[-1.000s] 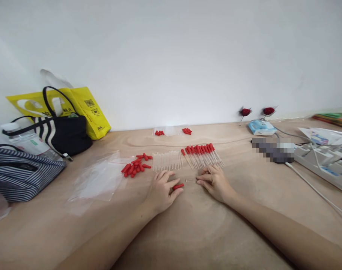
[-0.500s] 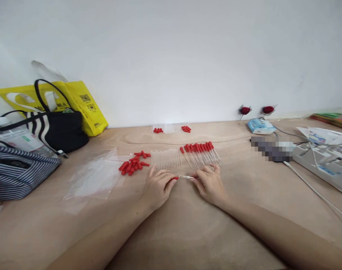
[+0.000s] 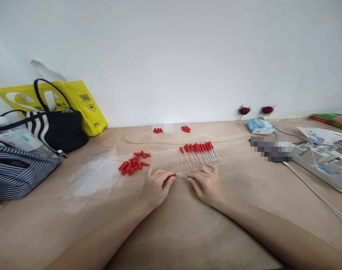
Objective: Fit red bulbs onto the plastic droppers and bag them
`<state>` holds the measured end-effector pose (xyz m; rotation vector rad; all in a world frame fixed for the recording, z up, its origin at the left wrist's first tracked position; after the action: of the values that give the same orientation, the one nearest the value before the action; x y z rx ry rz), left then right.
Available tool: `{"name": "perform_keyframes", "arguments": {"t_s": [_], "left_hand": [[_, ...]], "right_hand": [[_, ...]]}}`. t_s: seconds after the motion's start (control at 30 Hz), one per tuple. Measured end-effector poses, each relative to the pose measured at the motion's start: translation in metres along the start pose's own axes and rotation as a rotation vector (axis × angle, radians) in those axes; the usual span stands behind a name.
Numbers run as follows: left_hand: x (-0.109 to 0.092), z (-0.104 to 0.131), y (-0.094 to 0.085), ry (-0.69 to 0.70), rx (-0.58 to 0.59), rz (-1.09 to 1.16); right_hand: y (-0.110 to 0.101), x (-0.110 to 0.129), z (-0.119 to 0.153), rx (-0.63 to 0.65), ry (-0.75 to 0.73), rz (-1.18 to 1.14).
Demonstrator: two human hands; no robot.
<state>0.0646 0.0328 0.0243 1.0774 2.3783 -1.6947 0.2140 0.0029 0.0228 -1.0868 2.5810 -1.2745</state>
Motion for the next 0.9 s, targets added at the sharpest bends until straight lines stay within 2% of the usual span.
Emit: {"name": "perform_keyframes", "arguments": {"t_s": [0.23,0.5,0.7,0.9], "left_hand": [[-0.004,0.0,-0.003,0.029,-0.043,-0.009],[-0.003,0.002,-0.002,0.045,-0.062,0.018],[-0.006,0.004,-0.002,0.094,-0.033,0.063],[-0.014,0.009,0.002,0.185,0.048,0.061]], "right_hand": [[-0.001,0.004,0.001,-0.011,-0.016,-0.005],[0.001,0.006,0.002,-0.02,-0.049,-0.112],[0.005,0.006,0.004,0.071,-0.128,-0.139],[0.003,0.01,0.002,0.107,-0.241,-0.106]]}}
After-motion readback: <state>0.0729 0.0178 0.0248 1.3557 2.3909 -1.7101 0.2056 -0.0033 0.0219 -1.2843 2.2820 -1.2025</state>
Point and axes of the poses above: each hand's wrist, its own z-axis away from the middle knuckle, its own y-axis out of the palm, x = y × z, the point moved 7 cm from there along -z, towards the middle knuckle, and after that the axes turned 9 degrees about -y, right-handed, at the moved point
